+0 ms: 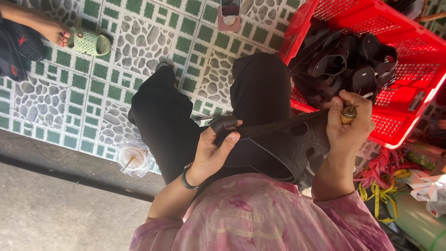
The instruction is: The person sits on the floor and sews a black sandal using a needle and thread. They repeatedly push the needle through the sandal strap and pull the thread to stitch it. The person also briefly handles a plastic bag containing a small item before resuming the sewing task.
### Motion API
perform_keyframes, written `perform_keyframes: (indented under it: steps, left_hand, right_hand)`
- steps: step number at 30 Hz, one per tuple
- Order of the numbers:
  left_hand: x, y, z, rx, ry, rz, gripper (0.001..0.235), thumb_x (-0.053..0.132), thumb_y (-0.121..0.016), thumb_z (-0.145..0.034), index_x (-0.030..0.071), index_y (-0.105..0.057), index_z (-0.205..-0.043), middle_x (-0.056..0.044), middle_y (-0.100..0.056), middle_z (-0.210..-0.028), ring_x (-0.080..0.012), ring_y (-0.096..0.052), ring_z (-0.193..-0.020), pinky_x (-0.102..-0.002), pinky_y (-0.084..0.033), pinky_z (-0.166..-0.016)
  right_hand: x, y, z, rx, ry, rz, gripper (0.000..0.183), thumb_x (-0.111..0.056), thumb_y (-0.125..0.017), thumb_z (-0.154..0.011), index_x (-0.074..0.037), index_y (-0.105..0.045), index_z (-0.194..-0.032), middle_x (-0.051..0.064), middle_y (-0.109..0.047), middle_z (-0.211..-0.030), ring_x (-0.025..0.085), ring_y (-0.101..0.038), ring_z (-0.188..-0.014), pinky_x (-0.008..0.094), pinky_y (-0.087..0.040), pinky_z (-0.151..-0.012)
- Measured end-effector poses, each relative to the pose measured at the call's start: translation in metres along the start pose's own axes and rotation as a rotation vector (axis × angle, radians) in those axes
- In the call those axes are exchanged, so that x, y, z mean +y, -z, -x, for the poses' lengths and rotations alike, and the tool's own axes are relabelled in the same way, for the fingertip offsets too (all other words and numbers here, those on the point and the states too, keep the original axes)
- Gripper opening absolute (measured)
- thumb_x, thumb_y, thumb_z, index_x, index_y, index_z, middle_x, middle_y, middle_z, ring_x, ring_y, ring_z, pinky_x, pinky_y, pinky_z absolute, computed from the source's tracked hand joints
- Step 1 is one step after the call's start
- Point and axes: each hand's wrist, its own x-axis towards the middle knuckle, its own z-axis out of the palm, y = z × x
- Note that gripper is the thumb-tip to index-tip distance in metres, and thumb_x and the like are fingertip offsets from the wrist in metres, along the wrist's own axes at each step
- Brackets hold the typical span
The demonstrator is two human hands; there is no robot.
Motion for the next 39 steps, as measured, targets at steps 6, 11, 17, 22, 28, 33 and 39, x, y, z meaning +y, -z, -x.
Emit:
perform_keyframes:
  steps: [6, 11, 17, 22, 28, 33, 39]
  left_hand:
    - [-0.032, -0.005, -0.005, 0.044, 0.024, 0.091, 0.028, 0.027, -0.061, -0.102, 0.005, -0.071, -0.117, -0.017, -0.075, -0.103, -0.0227, -0.071, -0.094, -0.038, -0.058, -0.081]
    - [-0.009, -0.004, -0.004, 0.057, 0.025, 0.059, 0.026, 0.026, -0.063, -0.100, 0.007, -0.073, -0.116, -0.013, -0.076, -0.098, -0.0174, -0.070, -0.090, -0.035, -0.057, -0.081]
    - [-0.079, -0.001, -0.020, 0.153, 0.050, -0.066, 0.025, 0.018, -0.069, -0.097, 0.000, -0.070, -0.114, -0.023, -0.074, -0.098, -0.0298, -0.072, -0.090, -0.043, -0.055, -0.082]
    - [-0.115, -0.007, -0.017, 0.203, 0.119, -0.012, 0.027, 0.024, -0.073, -0.095, 0.003, -0.071, -0.111, -0.021, -0.076, -0.096, -0.0294, -0.074, -0.091, -0.043, -0.058, -0.081]
    - [-0.116, -0.007, -0.023, 0.212, 0.083, 0.018, 0.025, 0.022, -0.074, -0.095, 0.004, -0.071, -0.113, -0.021, -0.075, -0.101, -0.0271, -0.074, -0.094, -0.043, -0.058, -0.084]
    - [-0.091, -0.007, -0.019, 0.191, 0.071, 0.066, 0.027, 0.024, -0.072, -0.098, 0.002, -0.072, -0.113, -0.021, -0.075, -0.098, -0.0228, -0.072, -0.089, -0.042, -0.058, -0.078]
    - [0.029, -0.001, 0.011, -0.019, -0.140, -0.161, 0.029, 0.029, -0.064, -0.097, 0.009, -0.063, -0.118, -0.007, -0.071, -0.117, -0.0184, -0.071, -0.095, -0.030, -0.057, -0.089]
  right_hand:
    - [0.032, -0.021, 0.000, -0.008, 0.027, 0.051, 0.008, -0.001, -0.074, -0.104, -0.004, -0.069, -0.110, 0.008, -0.070, -0.072, 0.026, -0.070, -0.067, 0.034, -0.055, -0.069]
    - [0.021, -0.009, 0.002, 0.022, 0.044, 0.022, 0.008, 0.004, -0.073, -0.106, 0.001, -0.071, -0.113, 0.011, -0.071, -0.075, 0.026, -0.069, -0.066, 0.033, -0.055, -0.069]
    - [0.045, -0.058, 0.020, -0.123, -0.055, 0.125, 0.011, 0.000, -0.066, -0.100, 0.002, -0.065, -0.111, 0.026, -0.063, -0.091, 0.051, -0.064, -0.086, 0.056, -0.052, -0.073]
    - [0.084, -0.074, 0.027, -0.069, -0.123, 0.196, 0.013, -0.008, -0.072, -0.100, -0.009, -0.066, -0.111, 0.017, -0.069, -0.082, 0.044, -0.069, -0.076, 0.051, -0.053, -0.066]
    - [0.083, -0.077, 0.016, -0.079, -0.141, 0.181, 0.011, -0.010, -0.072, -0.100, -0.010, -0.066, -0.109, 0.018, -0.068, -0.076, 0.044, -0.068, -0.073, 0.052, -0.052, -0.064]
    - [0.057, -0.054, 0.011, -0.091, -0.114, 0.103, 0.009, -0.006, -0.070, -0.101, -0.007, -0.066, -0.109, 0.018, -0.069, -0.078, 0.039, -0.069, -0.068, 0.047, -0.053, -0.061]
    - [-0.027, 0.028, 0.018, 0.041, -0.024, -0.084, 0.008, 0.004, -0.062, -0.114, 0.006, -0.058, -0.121, 0.021, -0.059, -0.116, 0.027, -0.071, -0.089, 0.030, -0.053, -0.074]
